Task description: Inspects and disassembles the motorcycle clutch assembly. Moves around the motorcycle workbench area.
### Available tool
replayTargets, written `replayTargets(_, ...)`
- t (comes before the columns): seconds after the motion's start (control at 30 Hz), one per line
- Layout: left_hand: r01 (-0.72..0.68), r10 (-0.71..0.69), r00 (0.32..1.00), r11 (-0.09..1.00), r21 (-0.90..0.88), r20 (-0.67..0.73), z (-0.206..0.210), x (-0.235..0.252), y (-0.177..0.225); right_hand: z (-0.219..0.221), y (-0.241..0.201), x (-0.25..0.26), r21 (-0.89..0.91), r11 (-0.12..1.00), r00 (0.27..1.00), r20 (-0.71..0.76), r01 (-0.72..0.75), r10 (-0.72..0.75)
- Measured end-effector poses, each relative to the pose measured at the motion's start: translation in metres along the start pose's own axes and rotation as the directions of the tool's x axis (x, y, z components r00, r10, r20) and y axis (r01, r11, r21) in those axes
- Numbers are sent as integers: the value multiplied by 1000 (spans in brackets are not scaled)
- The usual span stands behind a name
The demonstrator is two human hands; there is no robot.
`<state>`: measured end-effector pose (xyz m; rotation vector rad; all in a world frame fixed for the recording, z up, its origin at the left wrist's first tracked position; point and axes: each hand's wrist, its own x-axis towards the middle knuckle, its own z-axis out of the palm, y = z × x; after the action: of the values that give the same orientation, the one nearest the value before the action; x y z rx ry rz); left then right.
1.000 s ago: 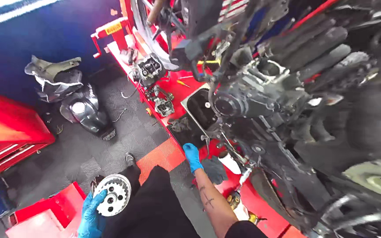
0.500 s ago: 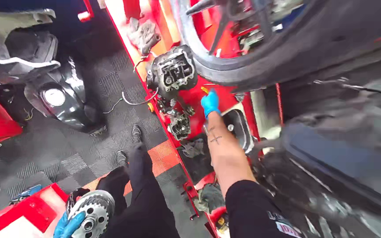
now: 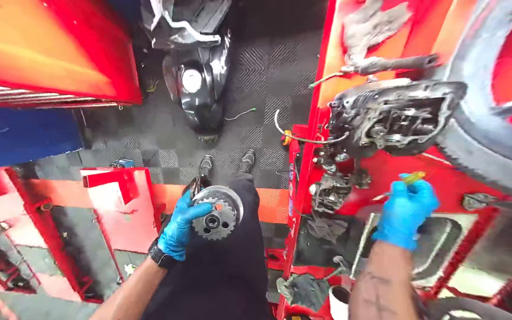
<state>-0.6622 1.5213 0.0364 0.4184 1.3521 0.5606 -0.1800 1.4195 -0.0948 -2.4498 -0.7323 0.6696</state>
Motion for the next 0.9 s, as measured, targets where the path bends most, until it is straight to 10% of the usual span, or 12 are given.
replayTargets(0.13, -43, 47, 996, 998, -47, 78, -4, -24, 36, -10, -152, -156, 719, 687, 958, 256, -101, -127)
replayTargets(0.37, -123, 163, 967, 972, -199, 197, -1, -85, 107, -37, -328, -307, 931, 325, 797, 69, 165, -601)
replayTargets(0.53, -314, 334, 916, 942, -118, 224, -4, -115, 144, -44, -371, -333, 888, 287, 707, -58, 359, -705)
replayTargets(0.9, -288, 353, 867, 931, -224, 353, -34, -140, 178, -39, -392, -340, 951, 258, 648, 88, 171, -756)
